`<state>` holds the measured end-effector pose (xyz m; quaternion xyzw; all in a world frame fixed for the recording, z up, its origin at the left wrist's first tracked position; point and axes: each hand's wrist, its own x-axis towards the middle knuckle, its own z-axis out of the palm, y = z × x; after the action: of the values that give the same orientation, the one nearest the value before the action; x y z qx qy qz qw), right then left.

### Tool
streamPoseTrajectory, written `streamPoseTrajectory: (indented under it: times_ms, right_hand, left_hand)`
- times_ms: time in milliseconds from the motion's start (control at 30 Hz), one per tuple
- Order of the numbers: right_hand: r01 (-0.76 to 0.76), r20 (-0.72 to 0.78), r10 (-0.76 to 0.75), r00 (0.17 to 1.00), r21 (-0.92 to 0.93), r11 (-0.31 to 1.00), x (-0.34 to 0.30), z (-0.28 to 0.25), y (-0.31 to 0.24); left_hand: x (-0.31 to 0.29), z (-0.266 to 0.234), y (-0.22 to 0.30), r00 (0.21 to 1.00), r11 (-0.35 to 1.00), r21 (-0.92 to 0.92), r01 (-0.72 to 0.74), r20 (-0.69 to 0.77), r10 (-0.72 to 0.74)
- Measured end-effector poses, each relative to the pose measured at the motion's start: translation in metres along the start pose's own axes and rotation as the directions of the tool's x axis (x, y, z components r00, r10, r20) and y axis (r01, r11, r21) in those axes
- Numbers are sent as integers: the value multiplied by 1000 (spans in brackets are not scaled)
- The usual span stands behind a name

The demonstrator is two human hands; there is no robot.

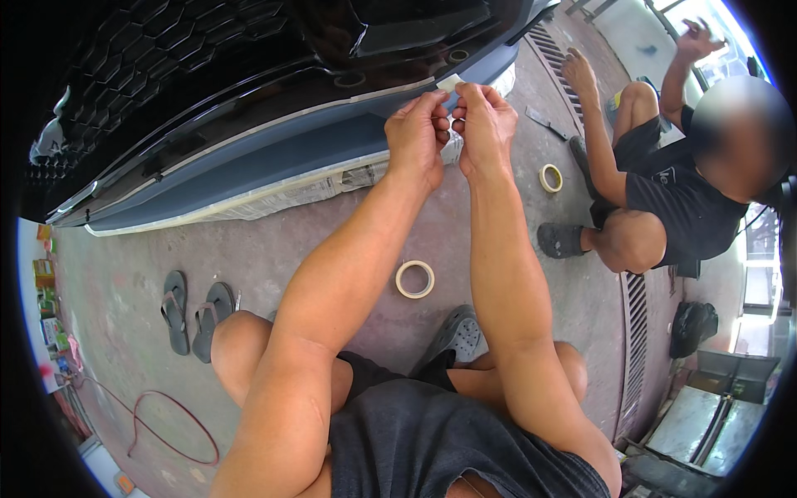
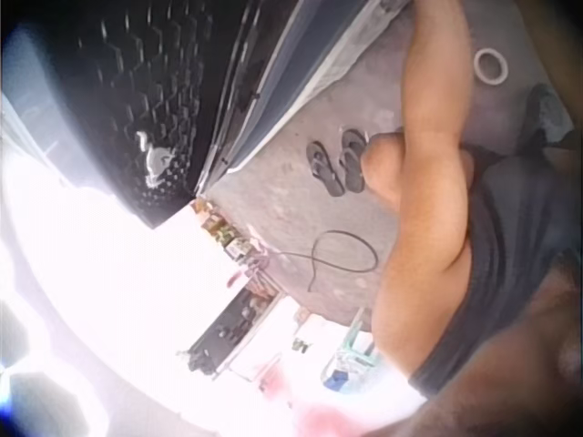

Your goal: The person kneels in front of a car and repeatedly applies small strips of masking tape along the edge of the front bumper and grille. They smooth each strip with their fingers and continue the process along the bumper's perimeter.

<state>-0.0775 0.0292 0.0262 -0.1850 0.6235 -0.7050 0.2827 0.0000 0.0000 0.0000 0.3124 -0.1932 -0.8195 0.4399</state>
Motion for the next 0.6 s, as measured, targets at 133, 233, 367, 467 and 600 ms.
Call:
streamPoseTrajectory:
  times_ms: [133,233,367,467,600]
  right_hand:
    - [8,3,-8,1000,0,1000,-1,4,-3]
    - [0,-11,0,1000,-2,1000,-4,8,-5]
    - [-19,-38,19,999,1,1000,-8,14,-9]
    - [-10,-66,10,998,3,1000,-7,16,-11]
    - [-40,-49,38,998,-30,999,-6,16,-9]
  left_hand:
    - [3,1,-1,999,997,-66,34,-7,-35]
    - [3,2,-2,998,993,-104,50,-20,-52]
    - [3,3,-2,997,989,-135,66,-32,-71]
    - [1,8,-1,997,990,-125,61,-43,-67]
    - [1,5,-2,998,995,-98,31,-44,-36]
